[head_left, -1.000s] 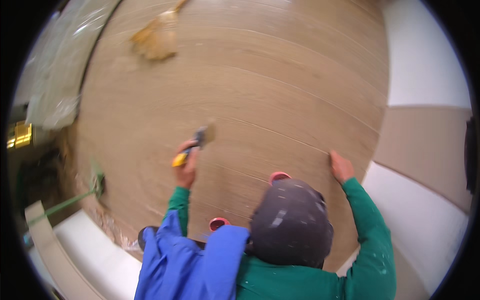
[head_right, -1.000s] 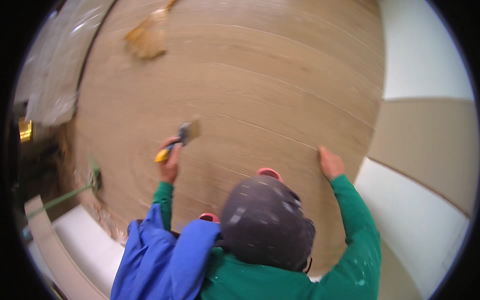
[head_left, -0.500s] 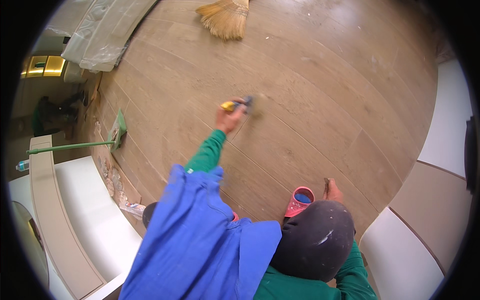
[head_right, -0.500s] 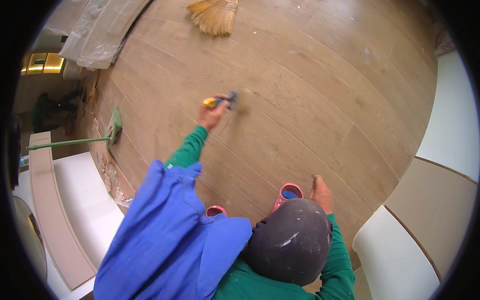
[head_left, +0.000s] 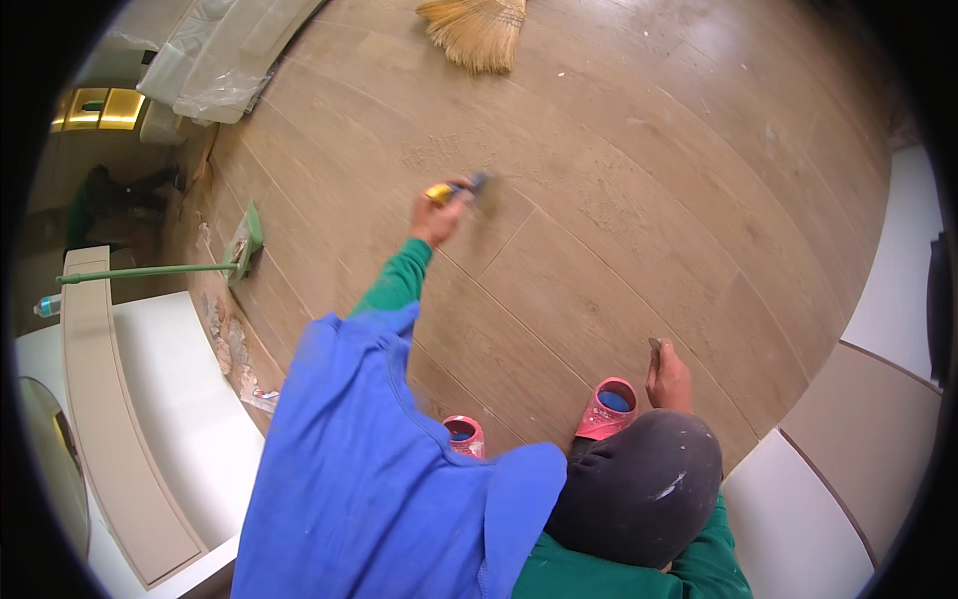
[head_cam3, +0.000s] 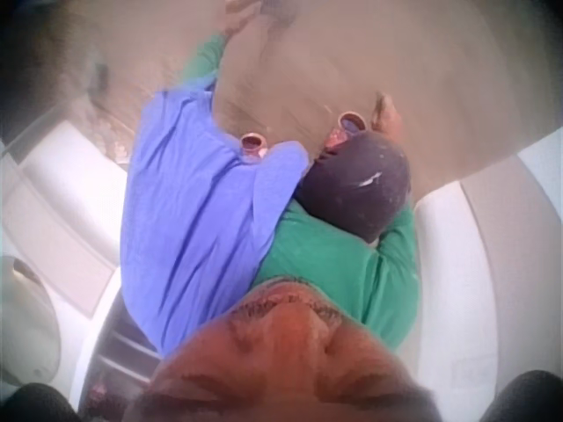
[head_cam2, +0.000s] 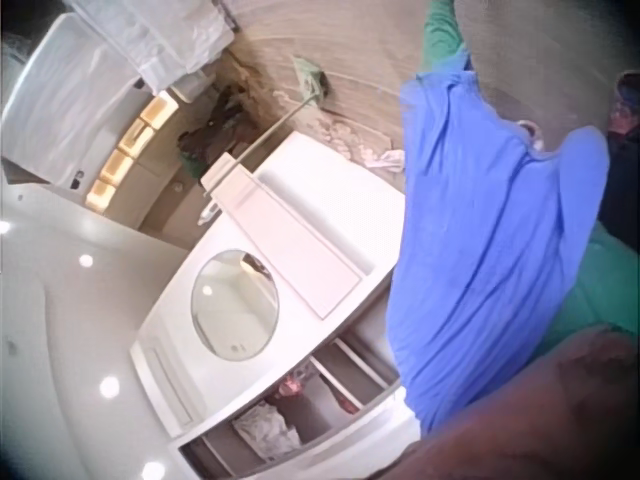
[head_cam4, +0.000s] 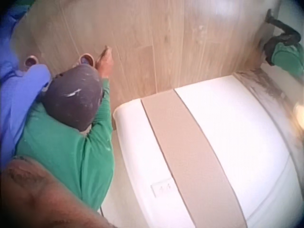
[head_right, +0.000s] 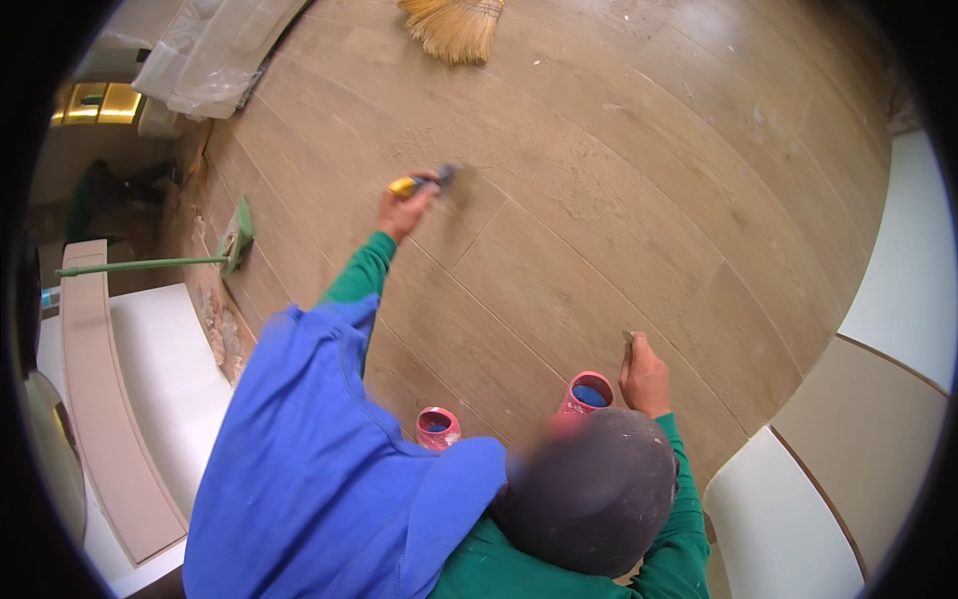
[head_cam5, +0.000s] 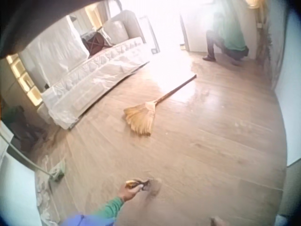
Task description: The person applies filler to the seams between floor tiles using a putty knife, brushes over the seams with a paintbrush, and wipes the area with a cloth.
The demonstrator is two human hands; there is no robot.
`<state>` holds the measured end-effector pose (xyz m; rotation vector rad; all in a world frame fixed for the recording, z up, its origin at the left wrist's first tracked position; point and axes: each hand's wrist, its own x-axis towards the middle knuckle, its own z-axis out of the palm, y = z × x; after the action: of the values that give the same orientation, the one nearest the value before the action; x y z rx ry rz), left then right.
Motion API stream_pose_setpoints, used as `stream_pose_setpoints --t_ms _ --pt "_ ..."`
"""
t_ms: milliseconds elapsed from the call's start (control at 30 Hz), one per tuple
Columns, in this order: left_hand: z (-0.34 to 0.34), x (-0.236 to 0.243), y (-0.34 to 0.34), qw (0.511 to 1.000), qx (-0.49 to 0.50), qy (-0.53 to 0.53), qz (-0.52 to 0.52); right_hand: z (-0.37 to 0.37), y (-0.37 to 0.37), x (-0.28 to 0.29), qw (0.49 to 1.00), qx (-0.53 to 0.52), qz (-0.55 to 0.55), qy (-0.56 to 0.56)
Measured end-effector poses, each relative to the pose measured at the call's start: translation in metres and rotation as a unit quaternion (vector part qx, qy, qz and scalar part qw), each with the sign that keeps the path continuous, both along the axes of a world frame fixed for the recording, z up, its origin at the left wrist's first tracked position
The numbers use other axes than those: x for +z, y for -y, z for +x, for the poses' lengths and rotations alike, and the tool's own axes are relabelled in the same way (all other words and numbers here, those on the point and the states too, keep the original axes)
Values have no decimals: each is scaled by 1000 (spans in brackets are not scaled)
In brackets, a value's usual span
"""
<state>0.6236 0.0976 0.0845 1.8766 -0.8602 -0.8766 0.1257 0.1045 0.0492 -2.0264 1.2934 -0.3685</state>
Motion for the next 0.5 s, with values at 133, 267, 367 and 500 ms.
stream_pose_setpoints --t_ms 133,267,367,500 --pt "-22 24 2 996 4 -9 -85 6 13 8 999 -9 -38 19" --pt "-127 36 -76 916 -384 -104 59 16 12 10 999 0 -32 30" --pt "-84 0 -92 937 -304 -88 150 17 5 9 999 24 -16 27" --pt "27 16 -74 997 -18 70 -1 22 3 14 999 34 -19 23"
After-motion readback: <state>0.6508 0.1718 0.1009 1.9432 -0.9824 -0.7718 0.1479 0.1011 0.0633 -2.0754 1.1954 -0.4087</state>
